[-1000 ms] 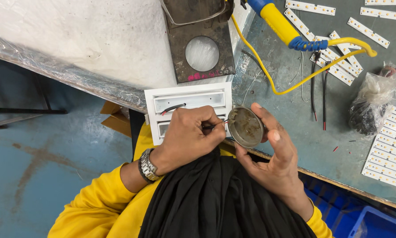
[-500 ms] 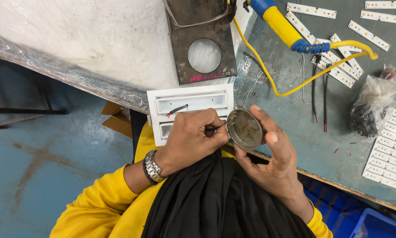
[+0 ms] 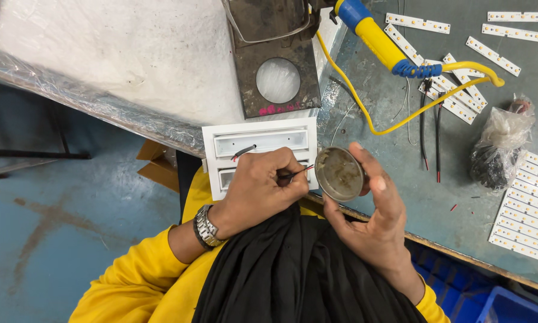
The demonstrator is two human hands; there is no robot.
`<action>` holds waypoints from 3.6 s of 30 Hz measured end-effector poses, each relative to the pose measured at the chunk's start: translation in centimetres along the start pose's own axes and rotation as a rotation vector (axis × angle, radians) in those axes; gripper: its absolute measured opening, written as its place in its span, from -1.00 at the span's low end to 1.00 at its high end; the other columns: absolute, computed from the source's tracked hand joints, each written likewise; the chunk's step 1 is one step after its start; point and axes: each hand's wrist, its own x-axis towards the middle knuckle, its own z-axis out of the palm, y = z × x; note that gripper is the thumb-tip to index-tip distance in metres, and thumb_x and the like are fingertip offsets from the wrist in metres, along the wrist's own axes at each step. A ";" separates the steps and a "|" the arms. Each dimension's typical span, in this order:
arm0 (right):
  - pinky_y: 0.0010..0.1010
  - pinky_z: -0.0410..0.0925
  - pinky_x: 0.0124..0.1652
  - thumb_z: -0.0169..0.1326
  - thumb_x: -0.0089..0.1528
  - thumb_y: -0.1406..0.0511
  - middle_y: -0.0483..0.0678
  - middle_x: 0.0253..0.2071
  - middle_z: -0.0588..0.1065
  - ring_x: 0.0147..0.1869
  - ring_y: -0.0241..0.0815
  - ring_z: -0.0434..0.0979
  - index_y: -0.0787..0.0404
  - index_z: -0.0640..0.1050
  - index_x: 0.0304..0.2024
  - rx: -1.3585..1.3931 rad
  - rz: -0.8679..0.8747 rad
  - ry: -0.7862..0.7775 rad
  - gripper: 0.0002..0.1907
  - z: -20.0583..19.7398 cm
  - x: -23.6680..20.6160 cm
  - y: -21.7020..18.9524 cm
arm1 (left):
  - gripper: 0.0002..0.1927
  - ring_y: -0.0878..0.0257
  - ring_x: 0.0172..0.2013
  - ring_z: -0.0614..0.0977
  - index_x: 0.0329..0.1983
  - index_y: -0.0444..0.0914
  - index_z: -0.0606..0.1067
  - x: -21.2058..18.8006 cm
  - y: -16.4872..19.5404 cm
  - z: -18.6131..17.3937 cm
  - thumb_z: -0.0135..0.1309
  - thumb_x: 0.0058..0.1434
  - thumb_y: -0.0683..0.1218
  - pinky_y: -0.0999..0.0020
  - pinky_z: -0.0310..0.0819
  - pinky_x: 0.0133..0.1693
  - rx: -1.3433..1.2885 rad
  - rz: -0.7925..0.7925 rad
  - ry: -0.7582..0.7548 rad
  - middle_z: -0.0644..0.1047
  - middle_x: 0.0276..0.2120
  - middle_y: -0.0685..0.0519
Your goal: The person solders LED strip modules into a white plastic housing using a soldering iron and solder. They repeatedly dip the iron tip into a solder pot, apply solder to the strip contacts, and attach wires to the strips. The person handles multiple LED strips and wires throughout the process.
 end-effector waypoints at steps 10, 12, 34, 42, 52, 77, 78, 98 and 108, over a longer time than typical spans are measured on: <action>-0.31 0.53 -0.03 0.34 0.14 0.48 0.27 0.33 0.35 0.26 0.13 0.57 -0.23 -0.07 0.49 -0.005 -0.033 -0.003 0.12 -0.1 -0.2 0.1 | -0.84 0.50 -0.61 0.48 -0.42 -0.33 0.50 0.3 0.3 -0.2 0.21 0.16 -0.15 0.51 0.36 -0.53 -0.018 -0.119 -0.025 0.54 -0.63 0.10; -0.30 0.53 -0.03 0.34 0.14 0.48 0.27 0.33 0.36 0.26 0.13 0.57 -0.22 -0.07 0.49 -0.010 -0.037 0.002 0.13 0.0 -0.2 0.1 | -0.85 0.51 -0.59 0.48 -0.40 -0.33 0.49 0.4 0.5 -0.1 0.19 0.17 -0.15 0.52 0.37 -0.52 -0.054 -0.155 -0.014 0.54 -0.61 0.11; -0.24 0.49 0.04 0.34 0.11 0.51 0.24 0.34 0.37 0.20 0.04 0.55 -0.12 -0.04 0.47 0.043 -0.002 -0.003 0.10 -0.1 -1.1 0.5 | -0.86 0.53 -0.55 0.42 -0.33 -0.34 0.49 0.8 0.6 -0.5 0.13 0.20 -0.14 0.53 0.28 -0.53 -0.071 -0.217 -0.041 0.57 -0.55 0.11; -0.25 0.52 0.13 0.29 0.13 0.56 0.38 0.39 0.26 0.31 0.11 0.53 -0.13 -0.10 0.48 0.184 0.095 0.034 0.12 -0.1 -1.5 0.5 | -0.88 0.52 -0.55 0.51 -0.38 -0.31 0.54 0.5 0.6 -0.3 0.22 0.14 -0.15 0.55 0.38 -0.49 -0.054 -0.164 -0.071 0.60 -0.54 0.12; -0.34 0.44 -0.07 0.36 0.12 0.47 0.20 0.36 0.37 0.11 -0.03 0.56 -0.15 -0.07 0.50 -0.018 -0.008 0.016 0.14 -0.6 -1.4 0.2 | -0.83 0.40 -0.58 0.61 -0.45 -0.30 0.48 0.7 0.4 0.3 0.27 0.06 -0.16 0.49 0.46 -0.50 0.088 -0.024 -0.081 0.59 -0.57 0.09; -0.22 0.31 -0.01 0.34 0.11 0.46 0.13 0.35 0.38 0.12 0.02 0.56 -0.16 -0.10 0.50 -0.112 -0.057 -0.039 0.15 -1.0 -1.2 -0.1 | -0.84 0.38 -0.63 0.58 -0.45 -0.31 0.48 0.8 0.6 0.7 0.24 0.09 -0.17 0.46 0.44 -0.53 0.140 -0.030 -0.020 0.56 -0.61 0.06; -0.22 0.31 -0.01 0.34 0.10 0.46 0.13 0.35 0.38 0.12 0.03 0.56 -0.16 -0.10 0.50 -0.110 -0.059 -0.040 0.15 -1.0 -1.2 -0.2 | -0.84 0.38 -0.63 0.58 -0.44 -0.31 0.48 0.8 0.6 0.7 0.24 0.09 -0.17 0.46 0.44 -0.53 0.139 -0.033 -0.021 0.56 -0.61 0.06; -0.24 0.34 0.28 0.40 0.07 0.39 0.17 0.38 0.25 0.41 0.00 0.36 0.09 0.13 0.43 0.127 0.173 0.046 -0.01 -1.1 1.8 2.4 | -0.90 0.50 -0.64 0.39 -0.45 -0.32 0.45 -0.4 -0.2 -0.5 0.14 0.08 -0.21 0.51 0.22 -0.58 -0.041 -0.065 -0.024 0.46 -0.66 0.14; -0.09 0.21 0.35 0.44 0.02 0.13 0.04 0.32 0.42 0.42 0.05 0.36 0.16 0.27 0.38 0.174 0.226 -0.162 -0.04 7.5 12.1 7.8 | -0.89 0.53 -0.52 0.42 -0.38 -0.32 0.44 -1.6 -4.0 -1.1 0.15 0.20 -0.29 0.55 0.29 -0.48 -0.297 0.068 0.066 0.49 -0.54 0.16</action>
